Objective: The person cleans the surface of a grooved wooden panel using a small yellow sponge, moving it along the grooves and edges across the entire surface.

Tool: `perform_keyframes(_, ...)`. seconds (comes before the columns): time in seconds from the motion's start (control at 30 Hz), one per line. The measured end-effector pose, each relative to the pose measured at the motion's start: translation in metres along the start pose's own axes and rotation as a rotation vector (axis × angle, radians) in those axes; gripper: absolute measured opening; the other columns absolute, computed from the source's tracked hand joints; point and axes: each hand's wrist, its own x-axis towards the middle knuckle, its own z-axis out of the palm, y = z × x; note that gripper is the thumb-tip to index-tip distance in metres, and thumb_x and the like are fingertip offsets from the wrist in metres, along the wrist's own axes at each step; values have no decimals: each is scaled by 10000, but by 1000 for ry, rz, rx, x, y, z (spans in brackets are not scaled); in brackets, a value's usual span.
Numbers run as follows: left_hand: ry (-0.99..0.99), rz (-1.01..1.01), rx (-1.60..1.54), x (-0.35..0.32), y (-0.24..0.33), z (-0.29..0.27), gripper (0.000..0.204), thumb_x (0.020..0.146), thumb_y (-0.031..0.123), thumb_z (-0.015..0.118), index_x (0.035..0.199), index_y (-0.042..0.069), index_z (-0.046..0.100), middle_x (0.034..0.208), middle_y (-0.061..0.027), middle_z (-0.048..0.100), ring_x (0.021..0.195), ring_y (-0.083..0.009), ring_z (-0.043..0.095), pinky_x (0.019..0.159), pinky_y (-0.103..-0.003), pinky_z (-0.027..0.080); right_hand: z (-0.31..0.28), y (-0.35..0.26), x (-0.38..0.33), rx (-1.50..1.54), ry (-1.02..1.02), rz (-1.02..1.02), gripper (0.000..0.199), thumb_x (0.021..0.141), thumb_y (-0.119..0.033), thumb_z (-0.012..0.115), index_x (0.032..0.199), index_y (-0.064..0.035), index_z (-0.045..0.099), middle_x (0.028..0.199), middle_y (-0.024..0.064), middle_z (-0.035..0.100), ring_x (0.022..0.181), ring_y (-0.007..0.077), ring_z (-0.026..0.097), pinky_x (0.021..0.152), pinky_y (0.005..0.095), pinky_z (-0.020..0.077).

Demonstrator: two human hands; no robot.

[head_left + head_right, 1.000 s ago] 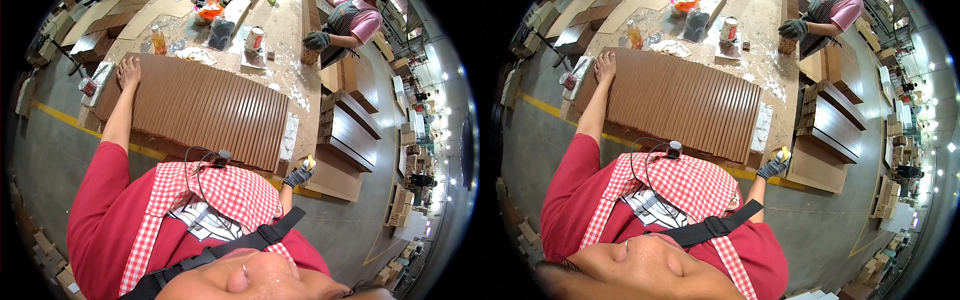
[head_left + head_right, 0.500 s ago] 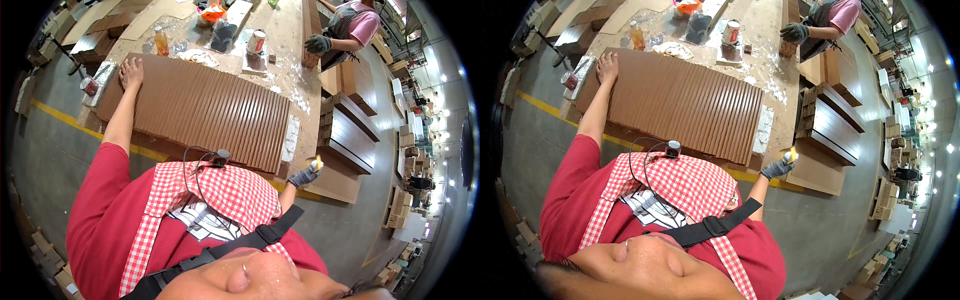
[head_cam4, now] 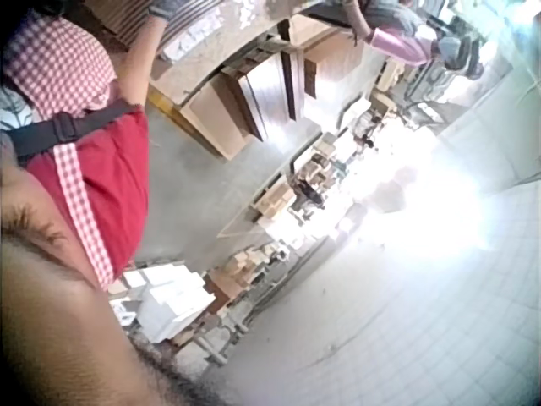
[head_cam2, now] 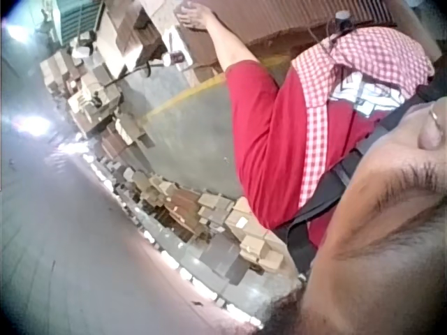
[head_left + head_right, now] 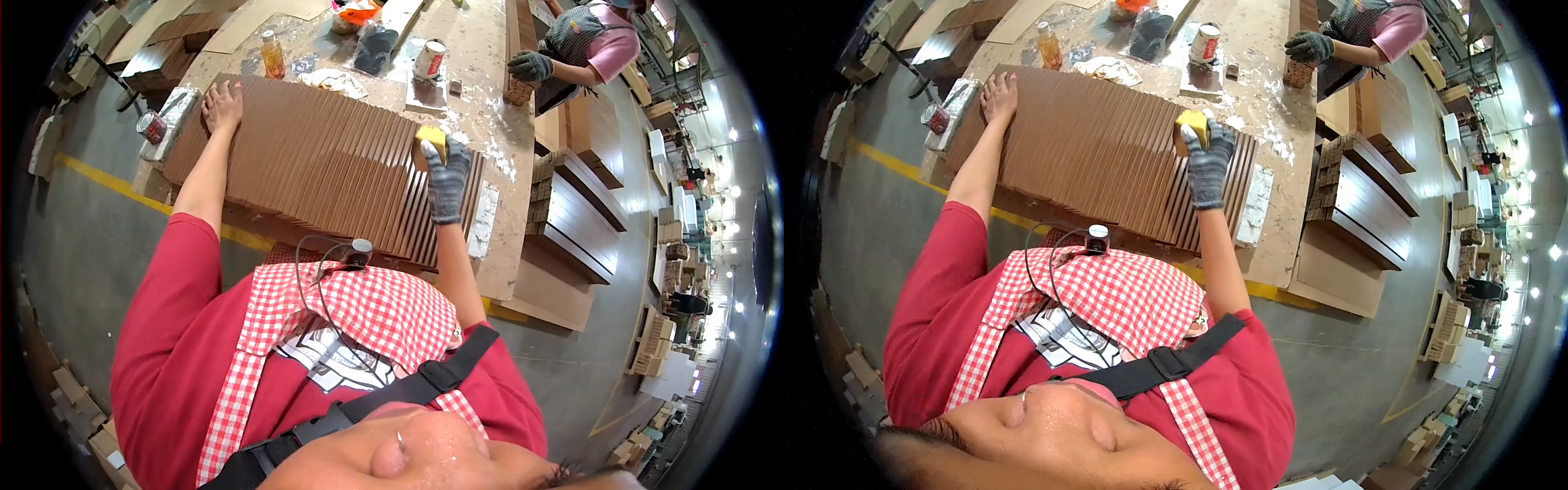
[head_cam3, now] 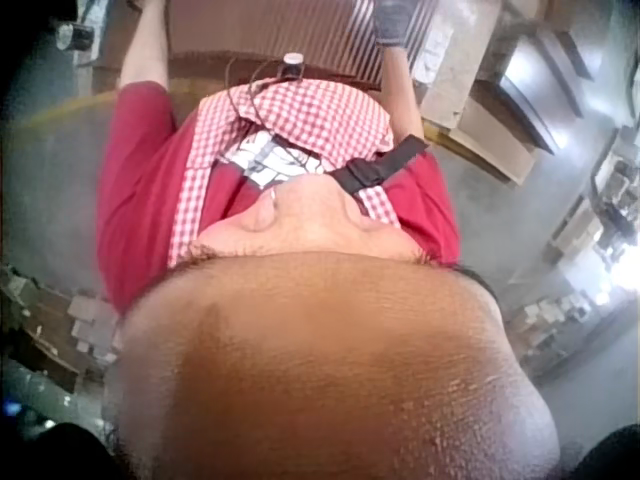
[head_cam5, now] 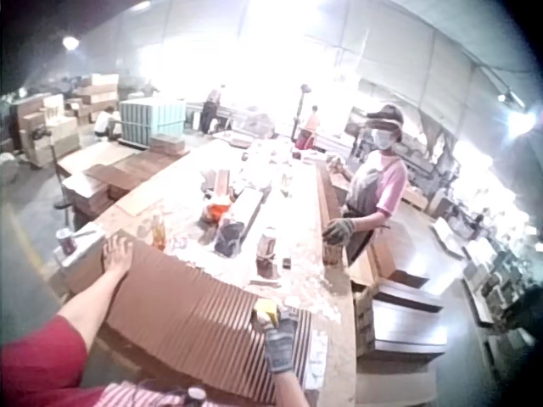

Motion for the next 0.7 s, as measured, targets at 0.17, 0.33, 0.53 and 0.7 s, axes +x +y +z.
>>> perform_keyframes(0.17,1,14,34,2,13,-12,562,912,512,320,1339,160,418,1432,-117,309,1345,-260,236,1108,-417,135,24,40,84,-360,102,-126,519,757,-376,698,1118,-20,585,1028,205,554,975,352,536,866,429,430)
perform_keyframes(0.33,-22,-4,26,-12,-4,-15,547,924,494,318,1348,159,403,1441,-105,292,1345,-256,238,1106,-418,144,67,33,136,-726,-190,14,574,727,-499,633,1139,-102,595,1142,208,566,1081,342,533,938,417,409)
perform_keyframes(0.53,2,-4,23,-10,-7,-16,550,922,500,323,1335,149,420,1429,-114,306,1340,-246,246,1103,-421,153,116,55,202,-936,-803,79,597,784,-485,593,1238,-104,513,1307,150,486,1228,341,431,1033,437,320)
perform_keyframes(0.7,7,41,30,-7,0,-8,548,919,501,331,1329,150,428,1418,-120,325,1336,-253,255,1098,-426,162,73,-116,220,-928,-454,-148,714,761,-435,626,1350,-123,371,1396,180,366,1219,353,442,1011,430,362)
